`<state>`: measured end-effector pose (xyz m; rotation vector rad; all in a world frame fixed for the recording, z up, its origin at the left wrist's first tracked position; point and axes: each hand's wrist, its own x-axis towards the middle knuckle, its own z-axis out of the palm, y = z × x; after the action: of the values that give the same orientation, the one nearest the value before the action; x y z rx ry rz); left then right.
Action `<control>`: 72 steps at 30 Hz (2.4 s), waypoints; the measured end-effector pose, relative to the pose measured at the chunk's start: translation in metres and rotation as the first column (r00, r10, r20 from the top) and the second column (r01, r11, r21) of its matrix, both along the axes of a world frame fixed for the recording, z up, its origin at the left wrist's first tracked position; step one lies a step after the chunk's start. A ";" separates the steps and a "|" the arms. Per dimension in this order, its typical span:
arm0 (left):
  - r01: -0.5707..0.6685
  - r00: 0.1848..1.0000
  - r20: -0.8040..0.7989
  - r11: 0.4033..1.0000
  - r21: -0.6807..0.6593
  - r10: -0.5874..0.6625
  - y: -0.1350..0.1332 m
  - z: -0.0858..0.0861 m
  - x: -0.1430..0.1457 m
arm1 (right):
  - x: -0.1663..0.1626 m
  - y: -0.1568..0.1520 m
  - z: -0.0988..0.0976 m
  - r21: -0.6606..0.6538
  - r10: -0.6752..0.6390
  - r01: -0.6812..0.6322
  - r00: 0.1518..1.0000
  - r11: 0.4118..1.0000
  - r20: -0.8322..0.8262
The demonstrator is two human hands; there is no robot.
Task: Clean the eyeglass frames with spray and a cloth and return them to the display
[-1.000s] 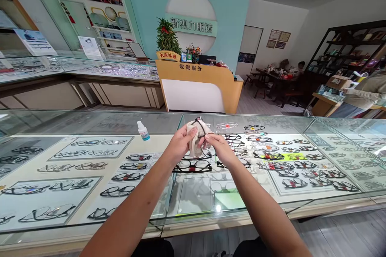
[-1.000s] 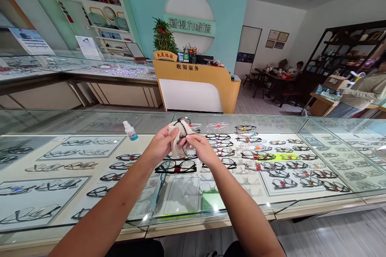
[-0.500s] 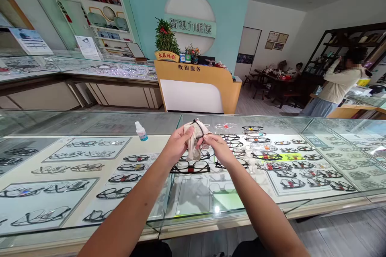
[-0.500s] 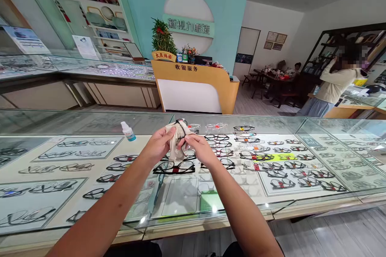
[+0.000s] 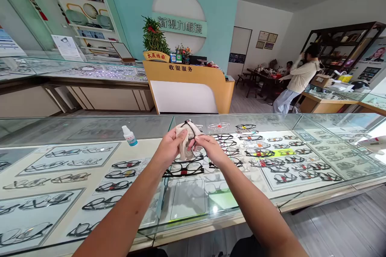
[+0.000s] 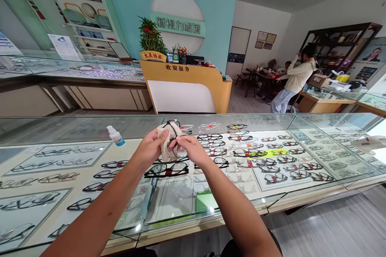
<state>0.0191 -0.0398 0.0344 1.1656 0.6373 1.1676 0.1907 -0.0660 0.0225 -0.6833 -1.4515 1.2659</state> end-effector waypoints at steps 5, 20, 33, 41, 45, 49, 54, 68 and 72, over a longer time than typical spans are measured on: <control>-0.060 0.997 -0.040 0.998 0.026 0.061 -0.004 -0.002 0.004 | -0.006 0.000 -0.005 0.016 0.047 -0.048 0.998 0.999 0.050; -0.166 0.986 -0.020 0.971 -0.172 0.165 0.005 -0.006 0.002 | 0.011 -0.001 0.007 0.093 -0.219 0.224 0.974 0.970 -0.061; 0.122 0.966 -0.213 0.985 -0.120 -0.146 -0.015 -0.017 0.013 | 0.007 -0.003 0.008 0.106 -0.294 0.301 0.953 0.948 -0.071; 0.115 0.978 -0.148 0.974 -0.196 -0.145 -0.016 -0.016 0.017 | 0.000 -0.002 0.001 0.038 -0.250 0.254 0.964 0.966 -0.095; 0.124 0.979 -0.140 0.981 -0.152 -0.146 -0.013 -0.019 0.016 | 0.000 -0.003 0.001 0.021 -0.241 0.244 0.965 0.969 -0.103; 0.111 0.982 -0.136 0.986 -0.121 -0.128 -0.012 -0.018 0.017 | -0.001 -0.003 -0.001 0.020 -0.232 0.235 0.969 0.972 -0.087; 0.104 0.982 -0.146 0.987 -0.122 -0.121 -0.017 -0.010 0.017 | 0.000 -0.002 -0.002 -0.001 -0.247 0.248 0.964 0.969 -0.101; 0.012 0.993 -0.120 0.999 0.032 -0.008 -0.020 -0.013 0.025 | -0.002 -0.001 -0.006 0.081 -0.278 0.282 0.959 0.956 -0.051; -0.038 0.990 -0.135 0.999 0.028 0.041 -0.019 -0.015 0.025 | -0.002 -0.001 -0.006 0.086 -0.257 0.263 0.964 0.961 -0.073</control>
<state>0.0439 -0.0585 0.0196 1.2664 0.7534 1.1392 0.1891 -0.0666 0.0161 -0.7384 -1.3147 0.9996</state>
